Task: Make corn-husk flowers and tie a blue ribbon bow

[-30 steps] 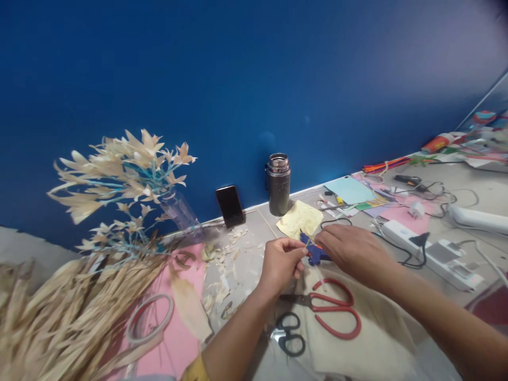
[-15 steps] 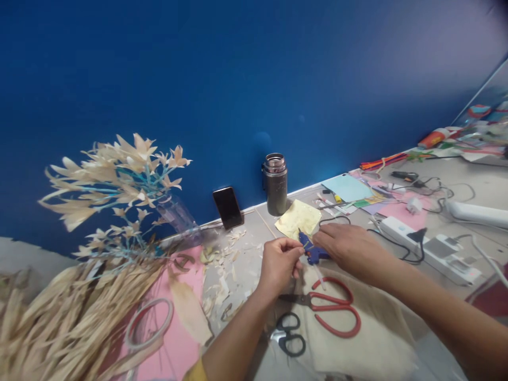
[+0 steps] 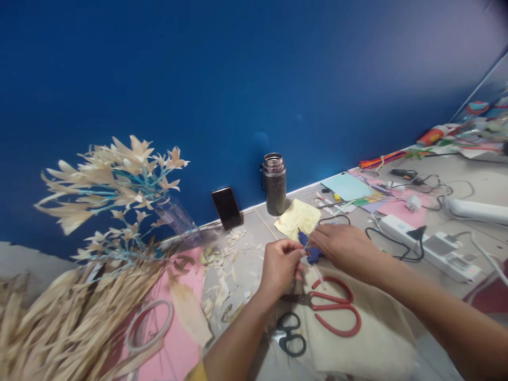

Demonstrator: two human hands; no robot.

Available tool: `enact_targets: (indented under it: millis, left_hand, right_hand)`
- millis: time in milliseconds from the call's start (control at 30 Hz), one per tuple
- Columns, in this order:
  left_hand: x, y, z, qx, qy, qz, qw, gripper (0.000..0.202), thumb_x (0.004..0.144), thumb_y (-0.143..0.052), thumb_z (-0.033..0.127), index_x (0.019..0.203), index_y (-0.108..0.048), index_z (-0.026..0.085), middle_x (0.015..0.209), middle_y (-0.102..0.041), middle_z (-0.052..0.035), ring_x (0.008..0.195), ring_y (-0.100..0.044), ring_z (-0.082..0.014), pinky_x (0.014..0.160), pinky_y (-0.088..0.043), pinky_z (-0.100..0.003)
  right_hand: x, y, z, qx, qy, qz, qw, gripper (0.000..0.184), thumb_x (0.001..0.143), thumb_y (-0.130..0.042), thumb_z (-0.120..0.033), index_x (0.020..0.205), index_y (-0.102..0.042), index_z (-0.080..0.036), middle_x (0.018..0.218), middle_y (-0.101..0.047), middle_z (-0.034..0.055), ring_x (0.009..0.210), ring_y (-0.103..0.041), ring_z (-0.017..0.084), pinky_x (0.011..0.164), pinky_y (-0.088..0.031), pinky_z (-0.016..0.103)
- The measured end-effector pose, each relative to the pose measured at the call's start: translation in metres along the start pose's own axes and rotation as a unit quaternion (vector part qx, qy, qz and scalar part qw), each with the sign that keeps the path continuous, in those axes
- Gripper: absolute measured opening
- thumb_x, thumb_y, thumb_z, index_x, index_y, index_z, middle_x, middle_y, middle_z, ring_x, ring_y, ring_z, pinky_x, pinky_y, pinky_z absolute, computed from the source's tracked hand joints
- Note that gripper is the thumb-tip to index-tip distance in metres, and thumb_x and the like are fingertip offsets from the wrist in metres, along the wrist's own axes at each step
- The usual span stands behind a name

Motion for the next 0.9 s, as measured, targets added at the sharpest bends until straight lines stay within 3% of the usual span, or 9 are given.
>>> enact_targets:
  millis: [233,733,800,900]
  left_hand:
    - [0.0020,0.0014,-0.0007,0.012,0.003,-0.003,1.000,0.003,0.072,-0.069,0.015,0.072,-0.068,0.012,0.040,-0.058,0.0026,0.027,-0.044,-0.0089,0.032,-0.035,-0.019]
    - [0.0029,-0.0018,-0.0065,0.051,-0.003,-0.027,0.998,0.006,0.072,-0.065,0.018,0.067,-0.066,0.015,0.042,-0.055,0.0044,0.028,-0.043,-0.0084,0.031,-0.035,-0.019]
    - [0.0027,-0.0005,-0.0074,0.055,-0.006,-0.028,0.998,0.008,0.073,-0.065,0.021,0.068,-0.066,0.015,0.041,-0.055,0.0044,0.028,-0.042,-0.0084,0.030,-0.033,-0.019]
    - [0.0029,0.0033,-0.0059,0.035,-0.022,-0.020,0.999,0.014,0.073,-0.069,0.028,0.069,-0.065,0.015,0.042,-0.054,0.0045,0.029,-0.042,-0.0080,0.031,-0.032,-0.018]
  right_hand:
    - [0.0016,0.0018,-0.0008,-0.006,0.021,0.018,1.000,0.012,0.089,-0.065,-0.006,0.088,-0.068,-0.017,0.082,-0.069,0.0055,0.071,-0.060,0.019,0.058,-0.021,0.031]
    - [0.0062,0.0009,-0.0006,0.024,-0.001,-0.013,1.000,0.008,0.089,-0.066,-0.011,0.092,-0.069,-0.018,0.085,-0.071,0.0063,0.073,-0.065,0.021,0.058,-0.028,0.030]
    - [0.0045,-0.0013,0.0012,0.058,0.005,0.027,0.998,0.009,0.091,-0.063,-0.012,0.091,-0.069,-0.018,0.085,-0.071,0.0059,0.073,-0.066,0.021,0.059,-0.031,0.029]
    - [0.0002,-0.0053,0.0050,0.158,-0.006,0.158,0.975,0.016,0.099,-0.052,-0.016,0.095,-0.068,-0.019,0.088,-0.073,0.0059,0.079,-0.068,0.020,0.066,-0.041,0.028]
Point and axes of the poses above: each hand's wrist, its own x-axis towards the middle knuckle, its own y-axis out of the back of the hand, z = x × y, the point moved 3 cm from there along x, towards the middle knuckle
